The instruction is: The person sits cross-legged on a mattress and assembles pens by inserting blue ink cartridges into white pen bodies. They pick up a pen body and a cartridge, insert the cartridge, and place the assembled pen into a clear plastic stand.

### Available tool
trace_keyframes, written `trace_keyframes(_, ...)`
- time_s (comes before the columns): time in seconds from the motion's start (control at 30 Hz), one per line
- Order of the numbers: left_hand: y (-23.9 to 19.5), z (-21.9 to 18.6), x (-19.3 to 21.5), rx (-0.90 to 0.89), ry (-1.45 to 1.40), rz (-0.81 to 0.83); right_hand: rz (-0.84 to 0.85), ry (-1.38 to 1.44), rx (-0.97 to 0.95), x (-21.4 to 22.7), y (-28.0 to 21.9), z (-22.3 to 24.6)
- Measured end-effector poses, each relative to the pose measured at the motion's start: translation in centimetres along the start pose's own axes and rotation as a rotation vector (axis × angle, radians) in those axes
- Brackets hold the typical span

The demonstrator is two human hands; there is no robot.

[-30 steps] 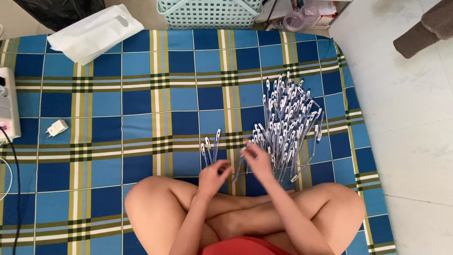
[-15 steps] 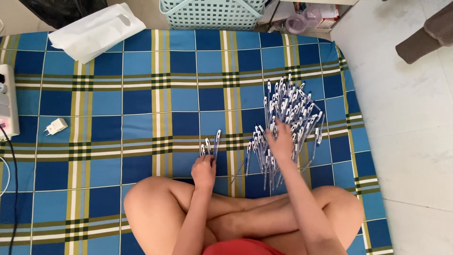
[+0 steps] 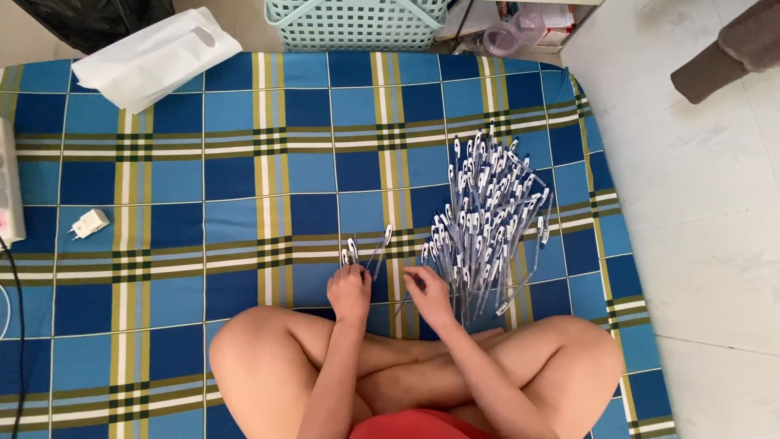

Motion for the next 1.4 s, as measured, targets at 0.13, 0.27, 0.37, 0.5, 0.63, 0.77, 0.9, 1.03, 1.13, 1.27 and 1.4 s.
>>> trace_keyframes(0.13, 0.2, -0.8, 1.6, 0.031, -0.103, -0.058, 0.024, 0.084, -0.115, -0.1, 0.3, 0.1)
trace_keyframes(0.27, -0.1, -2.1, 2.7, -0.11, -0.221, -0.109, 0.129, 0.459, -0.224, 0.2, 0.1, 1.8)
trace_keyframes(0.37, -0.4, -3.4, 3.1, -0.229, -0.284, -0.098, 0.132, 0.483, -0.252, 0.5, 0.2, 2.5)
trace_keyframes(0.5, -0.3, -4.3, 3.4, -0.276, -0.35, -0.064, 0.126, 0.522, -0.286, 0.1, 0.6, 0.9)
trace_keyframes(0.63, 0.1, -4.5, 3.8, -0.301, -0.416, -0.019, 0.137, 0.549, -0.315, -0.3, 1.0, -0.4)
trace_keyframes(0.77, 1.2, -3.5, 3.6, -0.171, -0.37, -0.136, 0.194, 0.641, -0.443, -0.7, 1.2, -1.5)
trace_keyframes(0.9, 1.7, -3.1, 2.6, -0.164, -0.224, -0.076, 0.241, 0.734, -0.541, -0.3, 1.2, -1.8)
trace_keyframes(1.03, 1.3, -2.7, 1.0, -0.127, -0.151, 0.041, 0.23, 0.802, -0.566, 0.8, 1.8, -2.3)
trace_keyframes(1.13, 0.5, -2.4, 0.8, -0.144, -0.151, 0.045, 0.12, 0.839, -0.504, 2.4, 2.4, -1.6)
trace_keyframes(1.27, -0.9, -3.3, 2.6, -0.195, -0.21, 0.012, -0.069, 0.803, -0.413, 4.6, 3.0, -0.8)
trace_keyframes(1.4, -1.8, -4.2, 3.9, -0.248, -0.263, -0.021, -0.225, 0.738, -0.339, 5.5, 3.6, -0.8)
Point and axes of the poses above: each hand's wrist, its own y-axis towards the middle knuckle, its own x-axis out of the back of the hand, z = x × y, the point moved 3 cm from there along y, towards the middle knuckle, and after that the axes turned 14 degrees about -x, right-handed, at the moved point
